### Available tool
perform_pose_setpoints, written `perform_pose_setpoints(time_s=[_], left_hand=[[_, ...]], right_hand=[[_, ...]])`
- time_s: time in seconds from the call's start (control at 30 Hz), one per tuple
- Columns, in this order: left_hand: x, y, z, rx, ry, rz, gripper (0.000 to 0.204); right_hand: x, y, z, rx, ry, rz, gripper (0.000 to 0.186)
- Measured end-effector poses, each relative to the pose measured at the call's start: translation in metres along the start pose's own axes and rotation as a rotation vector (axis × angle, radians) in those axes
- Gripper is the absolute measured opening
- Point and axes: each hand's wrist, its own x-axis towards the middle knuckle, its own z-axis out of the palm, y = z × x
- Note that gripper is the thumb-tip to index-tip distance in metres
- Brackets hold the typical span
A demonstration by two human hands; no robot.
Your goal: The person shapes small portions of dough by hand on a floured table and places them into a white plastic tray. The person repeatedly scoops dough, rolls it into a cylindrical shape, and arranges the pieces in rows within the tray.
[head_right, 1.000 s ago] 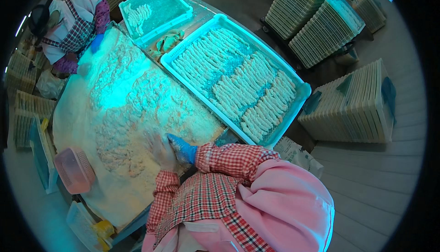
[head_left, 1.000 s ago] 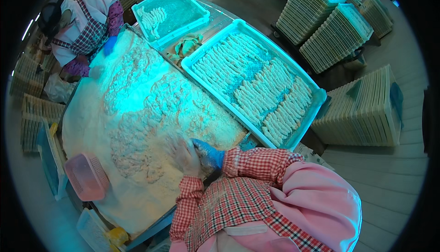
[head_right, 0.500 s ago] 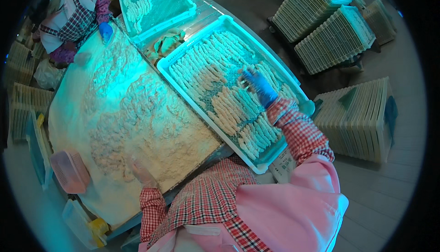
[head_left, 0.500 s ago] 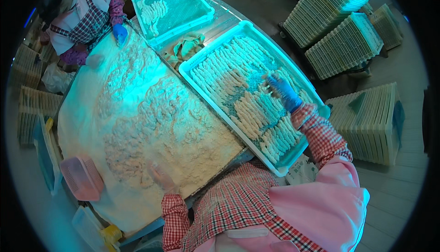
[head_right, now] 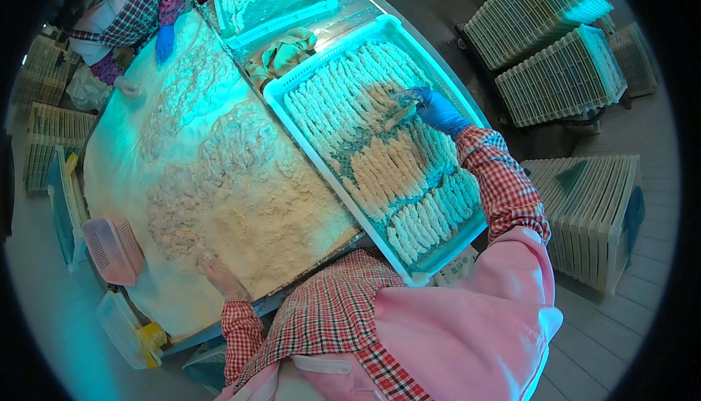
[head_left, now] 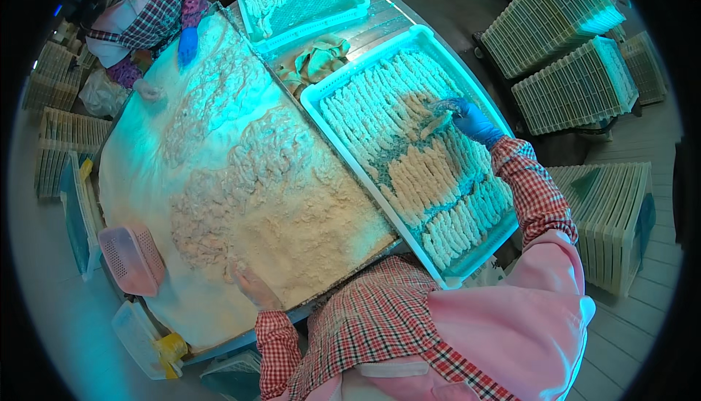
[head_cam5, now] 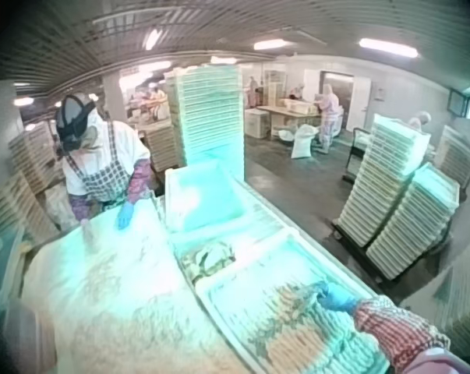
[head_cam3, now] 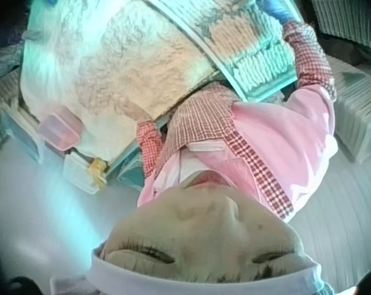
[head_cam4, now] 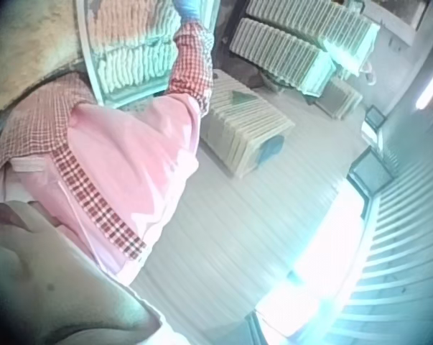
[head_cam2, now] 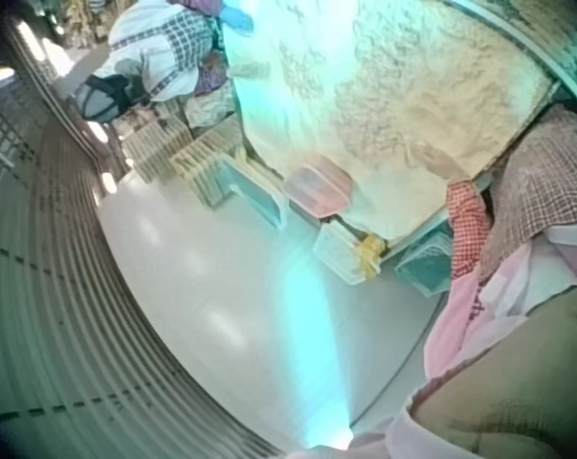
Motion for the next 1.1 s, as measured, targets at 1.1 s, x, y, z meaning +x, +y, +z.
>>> perform_pose_setpoints(time_s=[1.1], left_hand=[[-0.089, -0.072, 0.067, 0.382, 0.332, 0.933, 0.048]], right_hand=[[-0.645, 0.089, -0.188, -0.985, 1.489, 1.292, 0.064]])
